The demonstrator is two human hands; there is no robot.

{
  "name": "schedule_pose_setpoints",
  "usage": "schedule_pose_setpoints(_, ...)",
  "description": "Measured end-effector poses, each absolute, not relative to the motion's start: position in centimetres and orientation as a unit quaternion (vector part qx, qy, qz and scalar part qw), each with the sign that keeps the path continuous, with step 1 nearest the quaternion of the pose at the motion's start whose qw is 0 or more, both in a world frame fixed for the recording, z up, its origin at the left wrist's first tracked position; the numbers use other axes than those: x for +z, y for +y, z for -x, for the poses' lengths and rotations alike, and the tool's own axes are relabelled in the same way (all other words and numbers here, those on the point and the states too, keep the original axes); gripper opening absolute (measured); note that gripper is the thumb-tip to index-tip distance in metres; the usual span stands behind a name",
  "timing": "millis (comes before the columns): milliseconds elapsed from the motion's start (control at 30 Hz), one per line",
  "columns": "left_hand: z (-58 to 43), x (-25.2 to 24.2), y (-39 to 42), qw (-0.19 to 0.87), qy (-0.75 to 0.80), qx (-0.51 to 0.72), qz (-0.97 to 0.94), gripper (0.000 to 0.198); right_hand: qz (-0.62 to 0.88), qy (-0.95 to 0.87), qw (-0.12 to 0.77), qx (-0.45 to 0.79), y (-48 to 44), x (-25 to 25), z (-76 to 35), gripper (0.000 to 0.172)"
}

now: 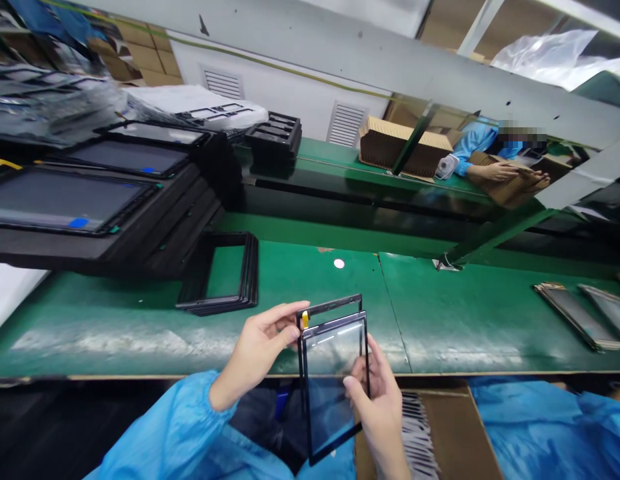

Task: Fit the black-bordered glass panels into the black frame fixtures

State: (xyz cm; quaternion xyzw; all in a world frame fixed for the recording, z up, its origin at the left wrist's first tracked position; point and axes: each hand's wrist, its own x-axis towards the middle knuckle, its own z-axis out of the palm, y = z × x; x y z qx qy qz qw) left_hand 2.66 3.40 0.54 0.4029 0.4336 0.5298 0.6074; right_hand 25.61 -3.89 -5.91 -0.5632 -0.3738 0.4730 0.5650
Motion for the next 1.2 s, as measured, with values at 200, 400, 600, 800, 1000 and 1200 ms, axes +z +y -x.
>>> schedule_pose_setpoints(200,-2.4,0.5,3.2,0.591,0.445,0.538,-0.404,0.038,0.561,-0.374,0.564,0.477,-4.1,-5.6,-25.2,0.072)
schedule_pose_setpoints(400,-2.3,0.5,2.8,0.599,0.439,0.522,-0.419,0.036,0.573,-0.369,0.559,0.472,-4.0,-5.0,-24.7,0.073)
schedule_pose_setpoints(600,-2.7,0.4,2.5,0.625,0.439,0.495,-0.416,0.040,0.598,-0.362,0.563,0.442,-4.1,-4.2,-24.3,0.071)
schedule_pose_setpoints(800,-2.8,-0.3,2.4,0.648,0.432,0.489,-0.392,0.043,0.616,-0.369,0.543,0.435,-4.3,-3.8,-23.8,0.074)
schedule_pose_setpoints(1000,-2.6,-1.2,2.2,0.670,0.419,0.485,-0.374,0.043,0.614,-0.365,0.531,0.456,-4.2,-3.3,-24.0,0.075)
schedule_pose_setpoints(1200,-2.6,-1.5,2.2,0.682,0.425,0.483,-0.348,0.047,0.611,-0.354,0.513,0.489,-4.2,-3.0,-24.2,0.078)
